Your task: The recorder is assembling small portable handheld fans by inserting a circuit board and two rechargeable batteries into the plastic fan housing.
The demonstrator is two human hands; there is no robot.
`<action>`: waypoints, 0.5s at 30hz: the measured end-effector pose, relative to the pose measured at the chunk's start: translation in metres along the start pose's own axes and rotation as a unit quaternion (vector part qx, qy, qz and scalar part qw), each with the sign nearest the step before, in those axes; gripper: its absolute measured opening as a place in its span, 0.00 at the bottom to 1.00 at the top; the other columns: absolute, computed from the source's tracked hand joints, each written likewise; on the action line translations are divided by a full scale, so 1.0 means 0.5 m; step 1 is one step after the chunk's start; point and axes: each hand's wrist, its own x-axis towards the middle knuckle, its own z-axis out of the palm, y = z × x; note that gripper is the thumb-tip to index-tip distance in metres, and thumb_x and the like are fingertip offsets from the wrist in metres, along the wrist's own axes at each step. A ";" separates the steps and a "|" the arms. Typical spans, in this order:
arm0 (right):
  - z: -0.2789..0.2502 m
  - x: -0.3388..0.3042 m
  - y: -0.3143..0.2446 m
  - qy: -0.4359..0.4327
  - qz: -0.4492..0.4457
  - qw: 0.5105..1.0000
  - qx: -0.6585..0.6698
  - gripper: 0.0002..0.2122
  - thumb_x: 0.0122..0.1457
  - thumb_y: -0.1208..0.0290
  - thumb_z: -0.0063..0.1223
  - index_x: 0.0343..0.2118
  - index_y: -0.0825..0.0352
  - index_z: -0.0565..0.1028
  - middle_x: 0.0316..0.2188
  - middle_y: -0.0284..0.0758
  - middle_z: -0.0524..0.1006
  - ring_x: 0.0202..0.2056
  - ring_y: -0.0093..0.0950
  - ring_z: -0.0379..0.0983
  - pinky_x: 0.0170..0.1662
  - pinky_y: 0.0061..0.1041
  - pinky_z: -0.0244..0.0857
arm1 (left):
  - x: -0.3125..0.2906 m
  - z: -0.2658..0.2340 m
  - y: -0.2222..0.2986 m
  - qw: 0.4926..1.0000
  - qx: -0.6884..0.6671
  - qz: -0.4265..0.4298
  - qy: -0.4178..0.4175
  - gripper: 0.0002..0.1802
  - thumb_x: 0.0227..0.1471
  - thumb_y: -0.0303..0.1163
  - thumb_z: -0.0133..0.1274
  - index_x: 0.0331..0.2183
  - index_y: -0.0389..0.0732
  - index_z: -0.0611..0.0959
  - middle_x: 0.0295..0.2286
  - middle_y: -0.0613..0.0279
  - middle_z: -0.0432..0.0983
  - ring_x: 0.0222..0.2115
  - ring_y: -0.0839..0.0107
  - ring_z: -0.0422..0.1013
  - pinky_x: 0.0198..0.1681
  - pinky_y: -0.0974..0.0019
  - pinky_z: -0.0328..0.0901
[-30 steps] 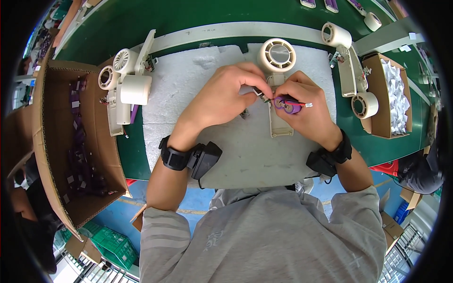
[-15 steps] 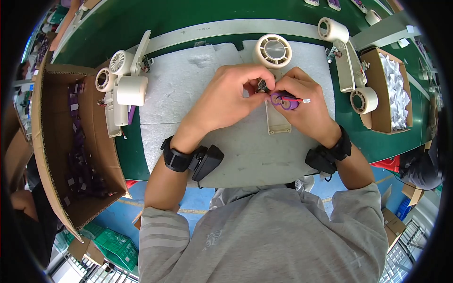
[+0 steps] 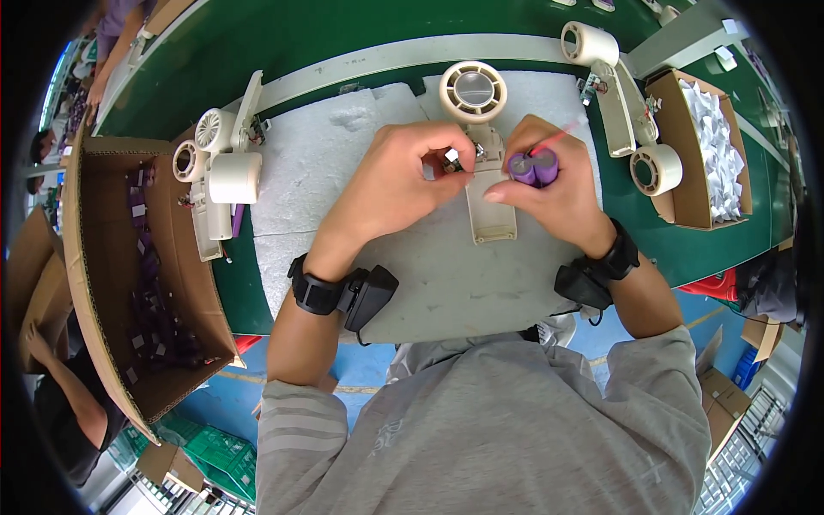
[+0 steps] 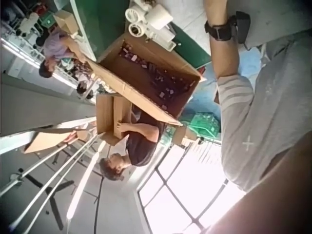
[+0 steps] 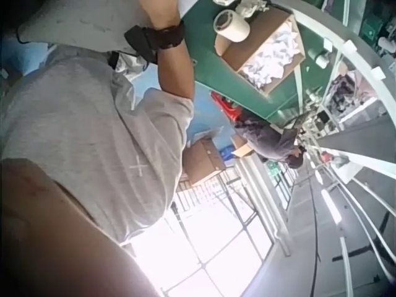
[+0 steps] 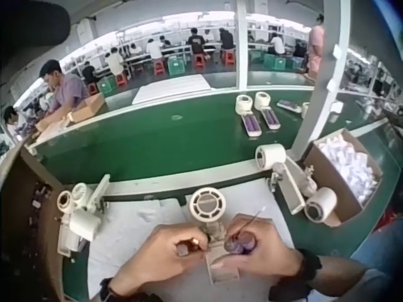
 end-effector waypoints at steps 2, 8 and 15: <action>-0.005 -0.006 -0.014 0.003 0.114 0.991 0.071 0.10 0.48 0.73 0.66 0.26 0.68 0.73 0.25 0.31 0.71 0.26 0.23 0.65 0.29 0.19 0.58 | 0.002 0.003 -0.001 1.000 -0.009 -0.003 -0.001 0.06 0.44 0.19 0.56 0.29 0.37 0.79 0.24 0.63 0.76 0.23 0.75 0.71 0.29 0.71 0.67; 0.003 -0.002 -0.012 0.039 0.103 0.991 0.074 0.08 0.55 0.73 0.57 0.23 0.68 0.71 0.20 0.31 0.66 0.21 0.23 0.60 0.25 0.21 0.54 | 0.003 -0.002 0.002 0.997 -0.071 -0.015 -0.022 0.05 0.47 0.23 0.58 0.30 0.37 0.79 0.26 0.68 0.75 0.24 0.81 0.67 0.30 0.74 0.65; -0.004 0.001 -0.009 -0.096 -0.057 0.993 -0.045 0.09 0.56 0.76 0.54 0.21 0.70 0.68 0.16 0.37 0.61 0.16 0.26 0.55 0.20 0.29 0.47 | 0.003 -0.006 0.002 0.994 -0.105 -0.029 -0.021 0.08 0.50 0.29 0.61 0.33 0.38 0.81 0.26 0.69 0.75 0.25 0.82 0.66 0.29 0.76 0.64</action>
